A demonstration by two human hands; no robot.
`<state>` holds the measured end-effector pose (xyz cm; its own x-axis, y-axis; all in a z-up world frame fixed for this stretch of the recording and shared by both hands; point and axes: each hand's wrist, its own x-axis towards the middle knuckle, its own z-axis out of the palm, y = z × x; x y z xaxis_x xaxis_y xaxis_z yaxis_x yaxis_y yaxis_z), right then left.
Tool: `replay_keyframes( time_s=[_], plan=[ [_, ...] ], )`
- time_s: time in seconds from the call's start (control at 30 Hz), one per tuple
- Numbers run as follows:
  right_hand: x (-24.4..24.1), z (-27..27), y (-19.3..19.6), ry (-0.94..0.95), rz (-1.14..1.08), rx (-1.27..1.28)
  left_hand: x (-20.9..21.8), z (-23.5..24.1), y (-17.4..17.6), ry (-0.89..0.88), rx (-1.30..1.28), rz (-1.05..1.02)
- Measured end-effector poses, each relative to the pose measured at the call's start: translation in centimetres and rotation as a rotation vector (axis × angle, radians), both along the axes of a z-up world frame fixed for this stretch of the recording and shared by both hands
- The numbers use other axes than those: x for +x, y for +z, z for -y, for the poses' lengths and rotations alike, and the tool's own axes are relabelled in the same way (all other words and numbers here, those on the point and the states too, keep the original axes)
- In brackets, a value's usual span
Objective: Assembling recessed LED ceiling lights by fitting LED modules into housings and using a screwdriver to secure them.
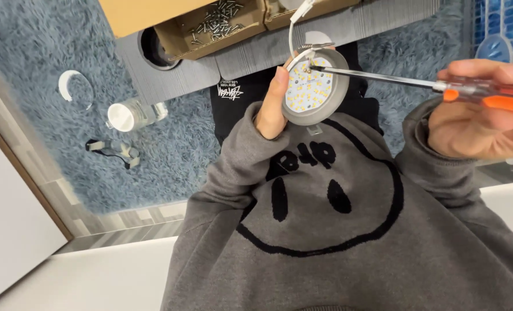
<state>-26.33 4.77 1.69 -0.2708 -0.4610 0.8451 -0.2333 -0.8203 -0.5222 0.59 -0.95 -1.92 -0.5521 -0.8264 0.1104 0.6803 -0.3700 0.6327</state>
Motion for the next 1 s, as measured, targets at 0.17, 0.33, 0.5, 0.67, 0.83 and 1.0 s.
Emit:
replay_keyframes(
  time_s=[0.17,0.33,0.5,0.67,0.83,1.0],
  plan=[
    [-0.3,-0.3,0.4,0.068,-0.024,-0.009,0.5,-1.2,-4.2,0.082,0.074,0.082],
    [-0.7,-0.2,0.8,0.183,-0.088,-0.080,1.1,-1.2,0.4,0.079,-0.086,0.312],
    [-1.3,0.0,1.2,0.328,-0.173,-0.131,1.2,-1.2,1.0,0.087,-0.118,0.389],
    [0.7,1.1,3.8,0.219,-0.307,-0.235,1.2,-0.9,2.2,0.151,-0.225,0.554],
    [0.6,0.6,2.9,0.243,-0.255,-0.164,1.1,-1.1,1.6,0.119,-0.097,0.455],
    [-10.8,-1.8,-2.3,1.182,-0.055,1.451,1.2,-1.0,1.2,0.166,-0.090,0.475]
  ],
)
